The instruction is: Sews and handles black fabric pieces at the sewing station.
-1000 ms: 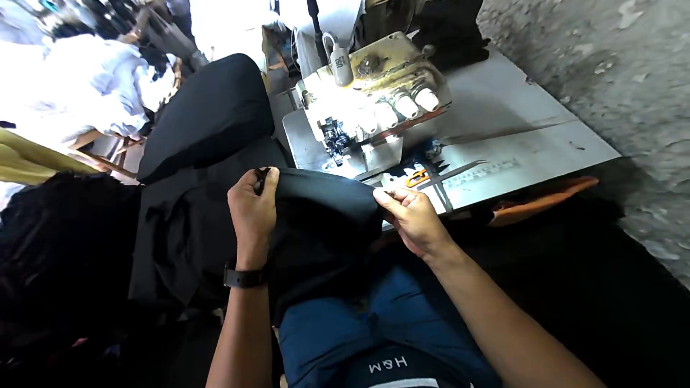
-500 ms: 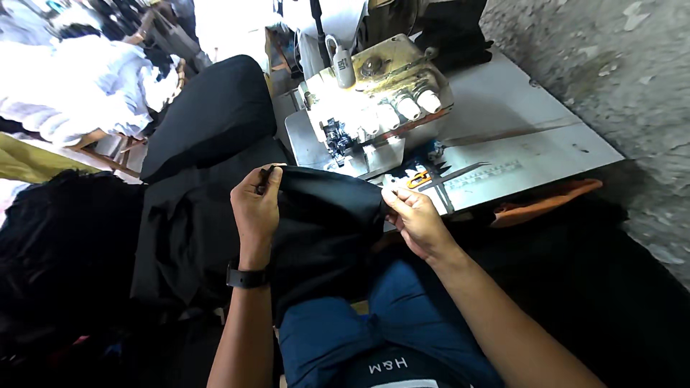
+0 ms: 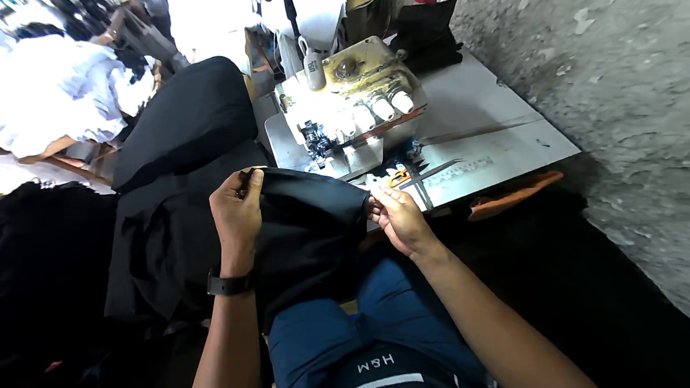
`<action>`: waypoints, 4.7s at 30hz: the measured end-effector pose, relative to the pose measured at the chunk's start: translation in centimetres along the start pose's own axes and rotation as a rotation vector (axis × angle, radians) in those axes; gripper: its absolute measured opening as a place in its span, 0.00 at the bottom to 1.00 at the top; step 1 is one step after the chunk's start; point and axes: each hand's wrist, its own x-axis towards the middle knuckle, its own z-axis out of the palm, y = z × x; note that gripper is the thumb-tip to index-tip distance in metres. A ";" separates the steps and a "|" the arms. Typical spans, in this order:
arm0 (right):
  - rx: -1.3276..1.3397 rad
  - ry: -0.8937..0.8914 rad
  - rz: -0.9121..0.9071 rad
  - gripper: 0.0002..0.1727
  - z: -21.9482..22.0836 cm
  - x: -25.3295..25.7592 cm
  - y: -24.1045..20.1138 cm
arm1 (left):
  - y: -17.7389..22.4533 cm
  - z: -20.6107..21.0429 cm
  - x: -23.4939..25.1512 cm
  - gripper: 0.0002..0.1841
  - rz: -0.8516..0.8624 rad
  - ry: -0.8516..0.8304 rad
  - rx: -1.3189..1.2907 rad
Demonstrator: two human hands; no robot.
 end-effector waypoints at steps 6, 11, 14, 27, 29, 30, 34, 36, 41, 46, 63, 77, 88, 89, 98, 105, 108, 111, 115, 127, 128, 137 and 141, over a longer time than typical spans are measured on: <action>-0.202 -0.124 -0.122 0.16 0.0 0.5 -0.6 | 0.3 0.1 0.0 0.07 -0.016 0.009 -0.020; -0.799 -0.265 -0.447 0.13 3.7 2.0 -3.2 | 0.6 0.2 0.1 0.07 0.027 -0.053 -0.051; -0.835 -0.328 -0.547 0.09 5.7 3.2 -3.6 | 0.8 0.4 0.1 0.07 0.016 -0.071 -0.084; -0.660 -0.415 -0.505 0.07 7.1 -1.7 -3.3 | 4.1 -1.1 -2.0 0.09 0.280 -0.050 0.085; -0.523 -0.433 -0.544 0.10 7.5 -5.0 -4.0 | 6.6 -3.0 -2.2 0.08 0.436 -0.021 0.140; -0.452 -0.421 -0.553 0.11 7.5 -5.8 -4.0 | 7.4 -3.4 -1.7 0.08 0.474 -0.016 0.166; -0.477 -0.146 -0.421 0.13 5.7 -2.2 -1.1 | 4.5 1.1 2.8 0.09 0.395 -0.120 0.343; -0.501 -0.066 -0.372 0.15 4.4 0.7 1.1 | 0.7 4.4 3.6 0.08 0.311 -0.171 0.360; -0.516 -0.056 -0.337 0.14 3.5 3.0 2.4 | -3.0 7.1 4.5 0.07 0.230 -0.154 0.322; -0.424 -0.068 -0.346 0.13 3.5 3.8 2.1 | -3.3 7.7 5.7 0.07 0.197 -0.149 0.254; -0.406 -0.073 -0.364 0.18 3.2 4.0 1.5 | -2.9 8.1 6.6 0.14 0.105 -0.169 0.337; -0.211 -0.195 0.018 0.18 3.0 -0.8 -1.0 | -0.3 8.2 -8.2 0.16 0.328 0.005 0.328; -0.274 -0.169 -0.137 0.16 2.4 0.9 0.6 | -0.4 8.5 -7.6 0.15 0.246 -0.024 0.257; -0.283 -0.174 -0.163 0.15 2.6 1.4 0.5 | -0.5 8.6 -7.1 0.15 0.248 -0.019 0.264; -0.561 -0.121 -0.427 0.07 3.6 4.8 0.1 | -0.8 8.0 -2.0 0.19 0.206 -0.116 0.428; -0.491 -0.151 -0.390 0.06 2.3 2.7 0.0 | -0.9 7.7 -0.9 0.24 0.141 -0.136 0.505; -0.486 -0.198 -0.347 0.06 1.3 2.1 0.0 | -0.4 6.7 -2.1 0.25 0.136 -0.137 0.581; -0.493 -0.226 -0.308 0.06 0.8 2.1 0.0 | 0.8 6.0 -3.9 0.23 0.116 -0.103 0.586; -0.562 -0.156 -0.277 0.10 0.9 3.1 -0.2 | 2.7 8.2 -5.7 0.17 0.137 -0.185 0.425; -0.625 -0.197 -0.414 0.05 0.6 0.9 -1.5 | -1.0 0.8 -0.9 0.12 0.301 -0.542 0.424; -0.624 -0.240 -0.432 0.07 0.5 0.3 -1.7 | -1.3 -0.2 -0.6 0.11 0.267 -0.555 0.365; -0.813 -0.676 -0.250 0.21 3.1 -0.4 -2.9 | 1.4 -2.7 -3.2 0.05 0.092 -0.515 0.042; -0.800 -0.605 -0.277 0.06 4.5 -0.9 -2.0 | 1.2 -3.2 -4.3 0.05 -0.039 -0.345 -0.024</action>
